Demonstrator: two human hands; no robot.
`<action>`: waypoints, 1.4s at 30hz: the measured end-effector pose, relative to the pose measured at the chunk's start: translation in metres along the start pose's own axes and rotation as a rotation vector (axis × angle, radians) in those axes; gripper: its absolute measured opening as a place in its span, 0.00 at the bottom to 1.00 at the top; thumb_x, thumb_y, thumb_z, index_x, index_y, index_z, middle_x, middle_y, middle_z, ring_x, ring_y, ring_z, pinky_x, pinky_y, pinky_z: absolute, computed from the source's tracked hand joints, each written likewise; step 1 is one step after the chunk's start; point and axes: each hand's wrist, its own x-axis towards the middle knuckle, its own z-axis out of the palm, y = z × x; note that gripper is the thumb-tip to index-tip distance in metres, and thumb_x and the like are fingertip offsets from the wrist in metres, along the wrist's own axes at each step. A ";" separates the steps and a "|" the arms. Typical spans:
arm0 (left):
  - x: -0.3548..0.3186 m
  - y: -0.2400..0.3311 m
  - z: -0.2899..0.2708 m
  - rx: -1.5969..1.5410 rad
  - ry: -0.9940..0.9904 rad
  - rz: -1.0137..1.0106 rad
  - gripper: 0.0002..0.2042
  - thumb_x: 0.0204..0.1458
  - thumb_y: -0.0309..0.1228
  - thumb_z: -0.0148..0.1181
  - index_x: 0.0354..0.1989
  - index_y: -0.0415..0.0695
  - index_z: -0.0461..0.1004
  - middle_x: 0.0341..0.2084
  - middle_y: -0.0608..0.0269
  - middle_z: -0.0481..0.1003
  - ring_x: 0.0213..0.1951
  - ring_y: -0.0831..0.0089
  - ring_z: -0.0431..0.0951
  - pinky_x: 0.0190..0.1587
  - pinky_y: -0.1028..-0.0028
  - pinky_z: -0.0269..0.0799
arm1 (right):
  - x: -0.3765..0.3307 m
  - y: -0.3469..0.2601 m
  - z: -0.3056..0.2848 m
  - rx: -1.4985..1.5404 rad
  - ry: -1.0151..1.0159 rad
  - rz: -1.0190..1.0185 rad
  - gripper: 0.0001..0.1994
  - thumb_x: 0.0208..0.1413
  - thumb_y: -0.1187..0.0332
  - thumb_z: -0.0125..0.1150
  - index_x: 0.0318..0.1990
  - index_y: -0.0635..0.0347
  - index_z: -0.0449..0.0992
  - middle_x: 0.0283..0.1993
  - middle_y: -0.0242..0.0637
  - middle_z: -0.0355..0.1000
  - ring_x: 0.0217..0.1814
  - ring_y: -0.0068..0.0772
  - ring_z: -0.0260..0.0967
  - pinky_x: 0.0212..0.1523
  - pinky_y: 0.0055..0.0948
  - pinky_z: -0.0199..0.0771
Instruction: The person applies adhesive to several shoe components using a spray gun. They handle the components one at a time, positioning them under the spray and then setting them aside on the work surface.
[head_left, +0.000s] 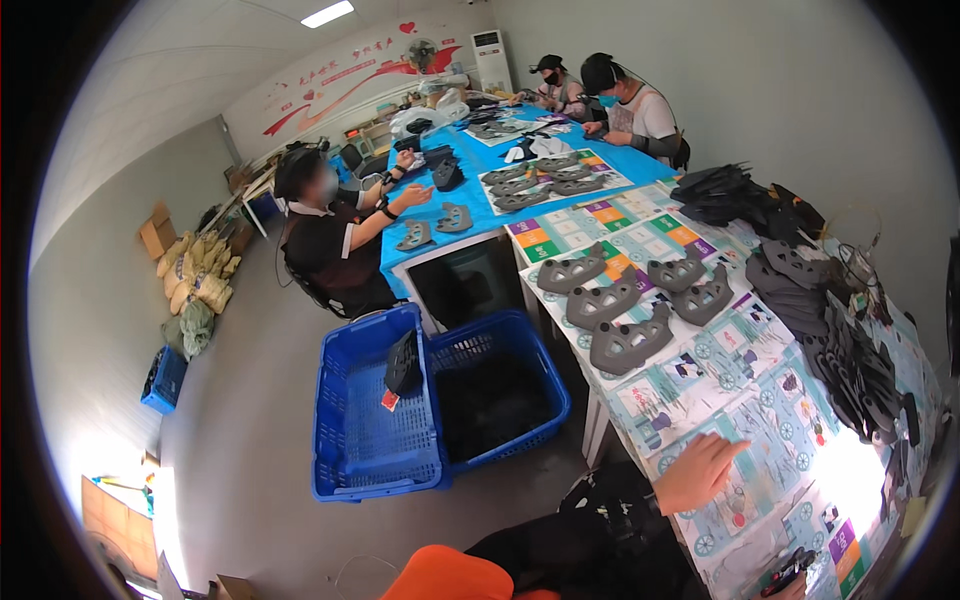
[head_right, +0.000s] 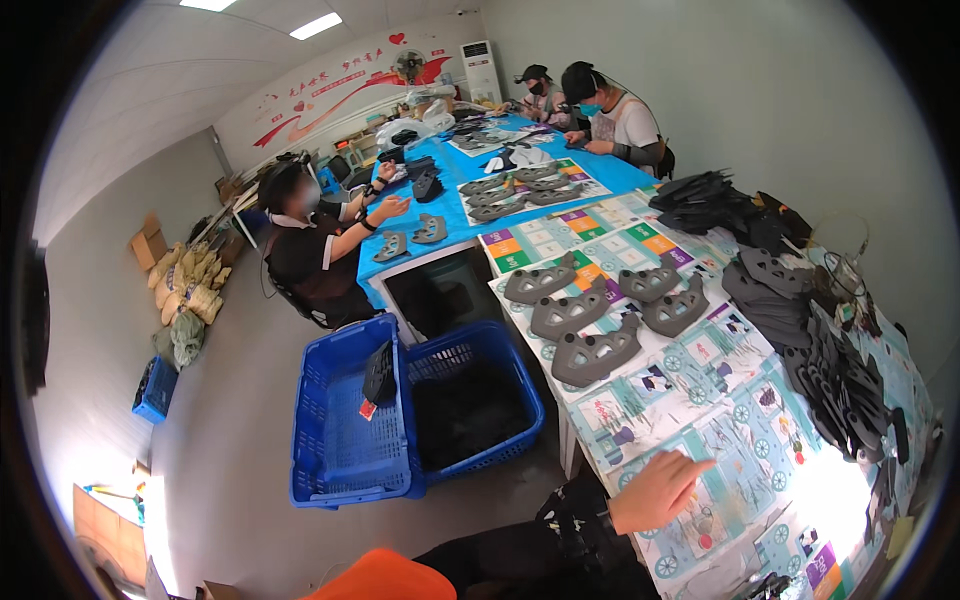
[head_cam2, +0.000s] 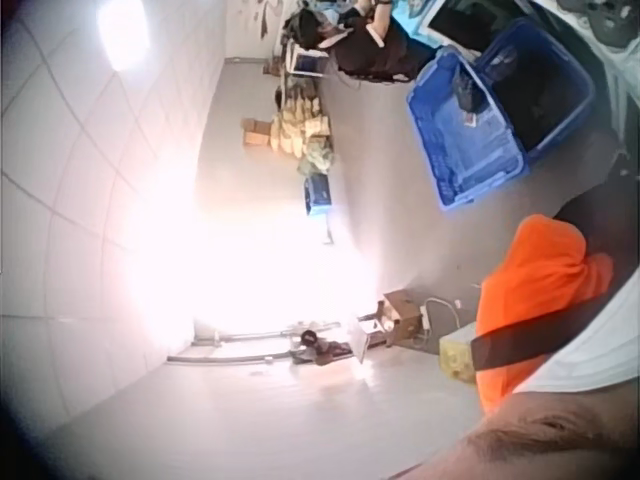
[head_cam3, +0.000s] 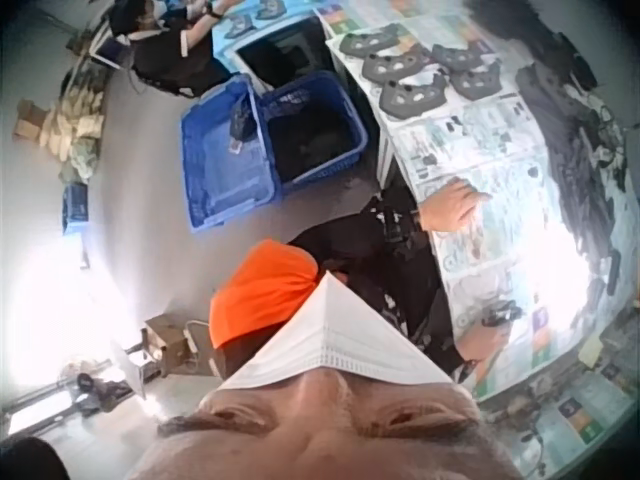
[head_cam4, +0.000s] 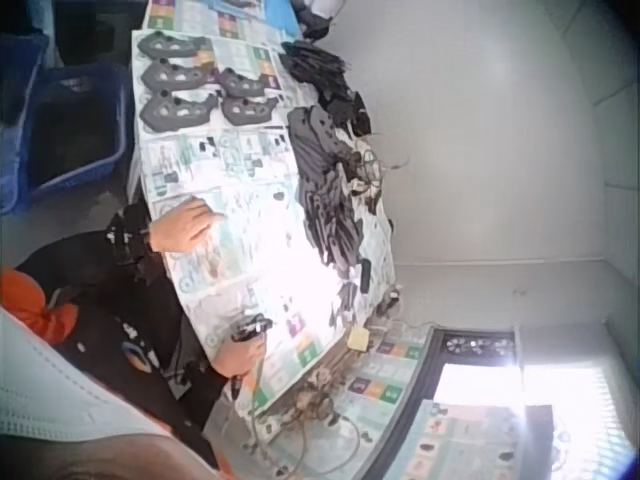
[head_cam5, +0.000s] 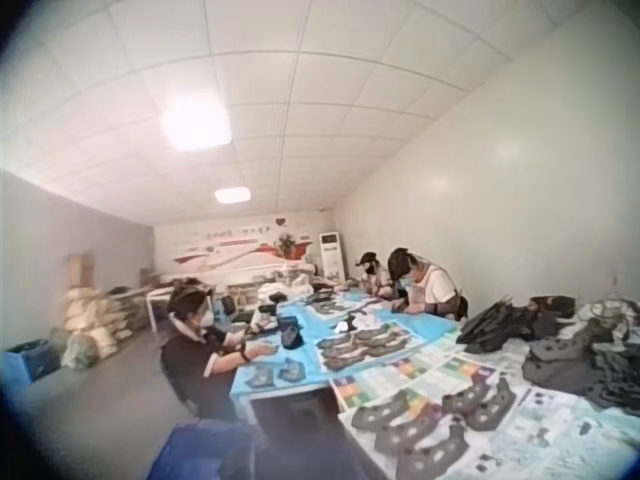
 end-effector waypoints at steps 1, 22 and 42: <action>-0.009 -0.005 0.008 -0.052 -0.004 0.009 0.23 0.62 0.20 0.58 0.66 0.39 0.69 0.39 0.54 0.74 0.44 0.52 0.74 0.53 0.57 0.67 | -0.002 0.004 0.003 0.002 0.007 -0.003 0.31 0.64 0.46 0.69 0.64 0.61 0.76 0.53 0.53 0.78 0.54 0.57 0.76 0.54 0.50 0.79; -0.014 -0.014 0.008 -0.192 -0.092 -0.047 0.08 0.63 0.24 0.59 0.49 0.40 0.75 0.37 0.54 0.76 0.47 0.52 0.77 0.51 0.58 0.71 | -0.008 0.014 0.012 -0.115 -0.047 0.021 0.31 0.66 0.48 0.65 0.65 0.64 0.73 0.55 0.58 0.77 0.56 0.63 0.76 0.55 0.56 0.78; -0.021 -0.024 0.017 -0.203 -0.178 -0.147 0.09 0.65 0.25 0.56 0.51 0.40 0.75 0.36 0.52 0.76 0.46 0.49 0.77 0.52 0.56 0.72 | 0.004 0.038 0.030 -0.088 -0.108 -0.026 0.22 0.65 0.62 0.63 0.61 0.67 0.73 0.55 0.57 0.74 0.56 0.60 0.74 0.55 0.55 0.77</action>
